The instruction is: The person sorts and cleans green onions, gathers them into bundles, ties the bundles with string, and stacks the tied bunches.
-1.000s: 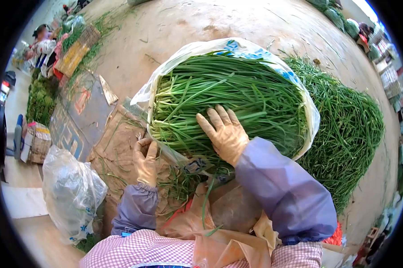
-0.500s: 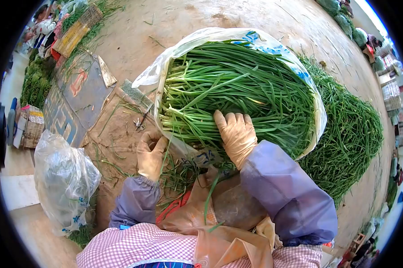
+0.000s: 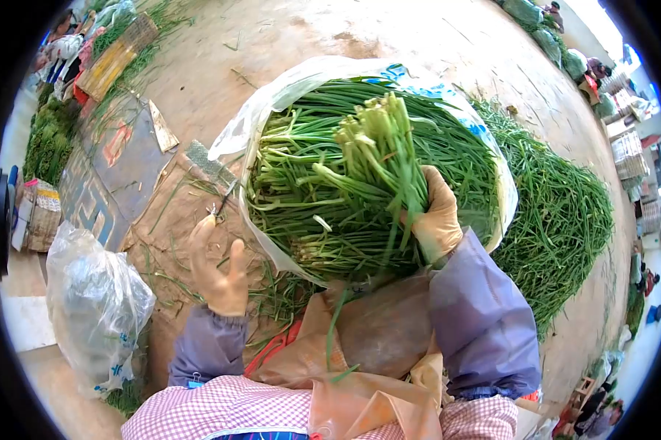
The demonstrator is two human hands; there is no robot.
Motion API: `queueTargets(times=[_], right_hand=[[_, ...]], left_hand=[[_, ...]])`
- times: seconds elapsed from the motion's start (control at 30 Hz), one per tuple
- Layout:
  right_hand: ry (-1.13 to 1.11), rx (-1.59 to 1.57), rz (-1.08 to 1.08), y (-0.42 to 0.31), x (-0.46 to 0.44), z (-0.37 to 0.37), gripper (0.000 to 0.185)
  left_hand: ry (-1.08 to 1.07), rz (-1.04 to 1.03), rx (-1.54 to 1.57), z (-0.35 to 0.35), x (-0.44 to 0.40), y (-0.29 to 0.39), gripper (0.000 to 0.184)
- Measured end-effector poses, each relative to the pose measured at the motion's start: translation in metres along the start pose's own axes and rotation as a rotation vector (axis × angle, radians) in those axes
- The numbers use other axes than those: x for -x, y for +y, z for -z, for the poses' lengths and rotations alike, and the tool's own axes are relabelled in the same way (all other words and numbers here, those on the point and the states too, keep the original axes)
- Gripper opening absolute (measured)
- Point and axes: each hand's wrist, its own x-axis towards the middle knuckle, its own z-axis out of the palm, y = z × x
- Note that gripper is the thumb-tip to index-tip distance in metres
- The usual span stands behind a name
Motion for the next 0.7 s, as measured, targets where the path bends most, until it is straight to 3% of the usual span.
queueTargets(times=[0.07,0.1,0.13,0.17,0.2,0.27,0.3,0.33,0.37,0.4,0.47,0.5,0.53,0.57,0.6,0.63,0.67,0.7], right_hand=[[0.004,0.019,-0.009,-0.008,0.010,0.008,0.054],[0.000,-0.119,0.050,-0.016,0.016,0.003,0.047],[0.015,-0.390,-0.126,-0.028,0.018,0.000,0.042],[0.033,-0.660,-0.299,-0.042,0.019,-0.001,0.038],[0.016,-0.685,-0.335,-0.048,0.024,-0.001,0.041],[-0.081,-0.244,-0.135,-0.044,0.035,-0.001,0.048],[-0.114,0.041,-0.001,-0.039,0.040,-0.001,0.051],[-0.264,0.636,0.261,-0.045,0.042,0.002,0.065],[-0.244,0.792,0.153,-0.036,0.046,0.000,0.089],[-0.288,0.904,0.096,-0.041,0.049,0.006,0.091],[-0.320,1.282,0.072,-0.072,0.055,0.018,0.089],[-0.426,1.472,-0.074,-0.096,0.056,0.028,0.082],[-0.425,1.328,-0.231,-0.116,0.054,0.045,0.074],[-0.224,1.027,0.092,-0.116,0.062,0.068,0.074],[-0.106,0.752,0.174,-0.133,0.057,0.068,0.088],[-0.087,0.772,0.293,-0.148,0.054,0.065,0.105],[-0.132,0.717,0.292,-0.146,0.051,0.056,0.110],[-0.188,0.652,0.298,-0.142,0.047,0.041,0.115]], left_hand=[[-0.194,-0.096,0.165,0.007,-0.001,0.021,0.054],[-0.305,-0.165,0.142,0.000,-0.005,0.035,0.058],[-0.414,-0.237,0.120,-0.014,-0.009,0.050,0.063],[-0.429,-0.179,0.197,-0.029,-0.008,0.061,0.074],[-0.448,-0.122,0.278,-0.047,-0.006,0.071,0.084],[-0.439,-0.021,0.841,-0.090,-0.007,0.073,0.103],[-0.407,0.045,1.094,-0.104,-0.009,0.084,0.099],[-0.367,0.102,1.348,-0.117,-0.011,0.095,0.096],[-0.453,0.199,1.312,-0.126,-0.010,0.090,0.088],[-0.538,0.296,1.273,-0.136,-0.010,0.082,0.081],[-0.545,0.201,1.218,-0.142,-0.014,0.083,0.075],[-0.538,0.188,1.211,-0.140,-0.013,0.086,0.074],[-0.530,0.178,1.202,-0.139,-0.012,0.088,0.073],[-0.507,0.185,1.207,-0.143,-0.011,0.090,0.062],[-0.498,0.161,1.186,-0.146,-0.011,0.095,0.060],[-0.488,0.138,1.161,-0.148,-0.012,0.103,0.057],[-0.472,0.115,1.126,-0.147,-0.014,0.112,0.055],[-0.450,-0.044,0.821,-0.143,-0.016,0.124,0.061]])
